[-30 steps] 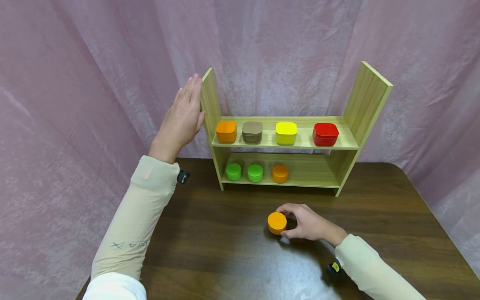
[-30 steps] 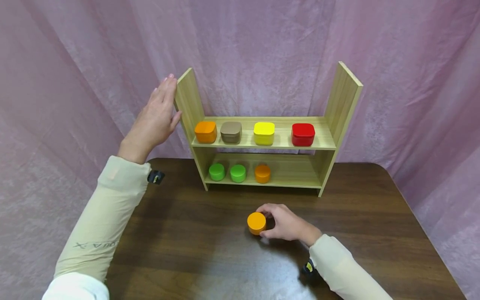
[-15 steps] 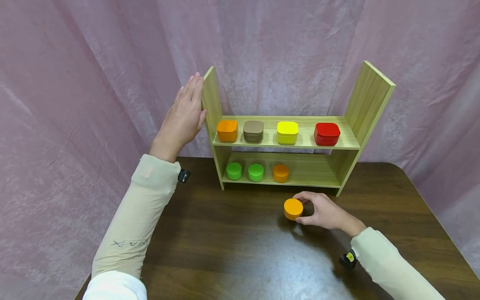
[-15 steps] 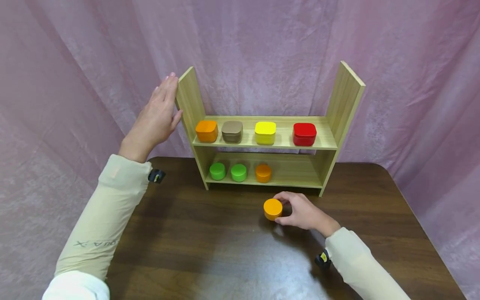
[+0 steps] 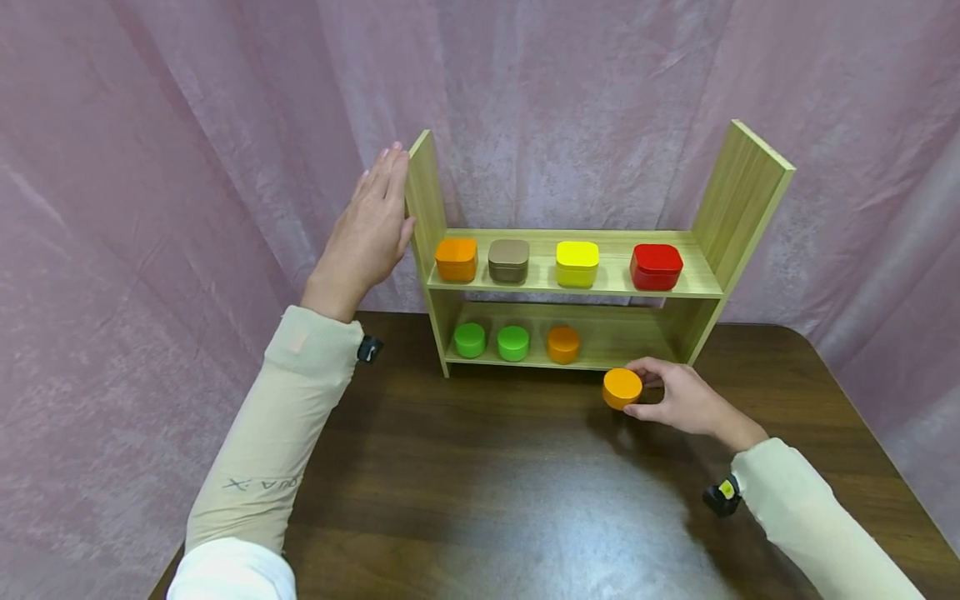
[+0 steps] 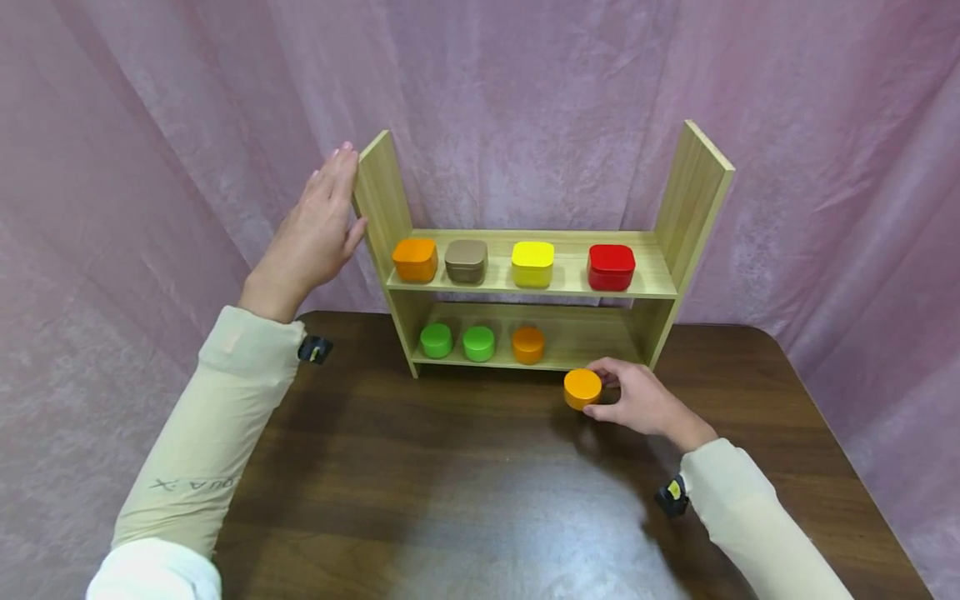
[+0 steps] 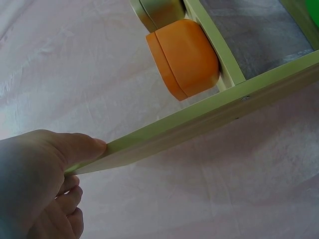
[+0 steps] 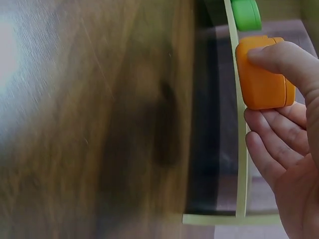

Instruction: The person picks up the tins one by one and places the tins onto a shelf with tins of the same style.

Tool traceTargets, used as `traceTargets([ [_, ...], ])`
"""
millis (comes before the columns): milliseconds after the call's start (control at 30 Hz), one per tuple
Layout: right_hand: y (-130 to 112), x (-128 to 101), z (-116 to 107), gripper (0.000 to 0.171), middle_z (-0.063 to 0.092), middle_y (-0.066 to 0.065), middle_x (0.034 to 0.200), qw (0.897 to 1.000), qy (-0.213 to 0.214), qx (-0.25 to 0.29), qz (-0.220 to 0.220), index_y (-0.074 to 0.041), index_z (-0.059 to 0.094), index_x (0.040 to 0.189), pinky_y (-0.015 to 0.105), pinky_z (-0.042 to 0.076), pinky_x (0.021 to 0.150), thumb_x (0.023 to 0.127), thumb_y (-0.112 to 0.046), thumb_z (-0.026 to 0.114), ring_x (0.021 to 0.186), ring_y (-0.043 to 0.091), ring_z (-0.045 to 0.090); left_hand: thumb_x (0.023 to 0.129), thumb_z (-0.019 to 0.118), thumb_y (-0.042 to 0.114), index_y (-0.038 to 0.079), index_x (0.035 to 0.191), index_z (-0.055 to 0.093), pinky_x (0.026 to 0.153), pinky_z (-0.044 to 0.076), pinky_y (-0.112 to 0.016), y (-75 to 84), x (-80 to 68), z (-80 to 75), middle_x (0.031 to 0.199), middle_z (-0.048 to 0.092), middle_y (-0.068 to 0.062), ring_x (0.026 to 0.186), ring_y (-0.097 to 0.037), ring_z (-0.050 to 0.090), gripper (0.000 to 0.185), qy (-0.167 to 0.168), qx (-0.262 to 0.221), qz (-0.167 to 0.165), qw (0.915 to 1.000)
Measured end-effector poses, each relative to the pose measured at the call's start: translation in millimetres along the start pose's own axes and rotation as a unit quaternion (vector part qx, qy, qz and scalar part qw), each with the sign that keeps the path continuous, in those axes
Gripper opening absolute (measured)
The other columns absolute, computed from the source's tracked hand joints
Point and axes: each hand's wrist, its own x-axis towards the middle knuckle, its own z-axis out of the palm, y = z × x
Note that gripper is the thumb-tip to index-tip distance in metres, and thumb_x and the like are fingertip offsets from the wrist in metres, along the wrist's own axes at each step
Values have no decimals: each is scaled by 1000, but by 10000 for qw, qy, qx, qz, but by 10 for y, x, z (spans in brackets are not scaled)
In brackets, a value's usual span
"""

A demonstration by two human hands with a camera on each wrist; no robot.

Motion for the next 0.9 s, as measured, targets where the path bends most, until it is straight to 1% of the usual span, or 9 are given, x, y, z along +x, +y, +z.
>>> traceTargets([
  [167,55,13,-111,59,75,13,121,9998,101,-51,176,-2,65,131,51,62,96,85,-27,91,106,29,73,106,60,11,-3,167,14,135,16,-51,8,-3,-7,177,16,-20,166,-35,17,78,-15,-3,-9,10000],
  [367,116,64,-207,59,74,18,124,9987,332,-102,383,0,63,133,57,60,97,87,-27,89,108,35,73,106,61,11,-3,167,13,135,18,-52,14,-6,-12,177,16,-20,166,-35,17,79,-5,14,-15,10000],
  [600,158,147,-220,60,72,23,127,9968,640,51,477,4,62,135,58,59,98,87,-23,88,111,40,74,106,61,12,-2,167,13,135,17,-52,1,-8,-5,177,15,-19,166,-34,17,79,6,14,-8,10000],
  [800,152,194,-213,65,70,29,131,9959,705,91,565,9,59,138,59,57,101,89,-23,86,115,44,72,106,60,12,-3,167,13,135,19,-53,1,-10,0,177,15,-20,165,-35,18,78,20,44,27,10000],
  [900,145,223,-201,67,68,31,133,9950,724,77,689,10,57,140,61,56,104,90,-24,85,118,46,70,106,60,11,-4,167,13,135,19,-53,2,-8,1,177,16,-20,165,-35,18,78,23,39,38,10000],
])
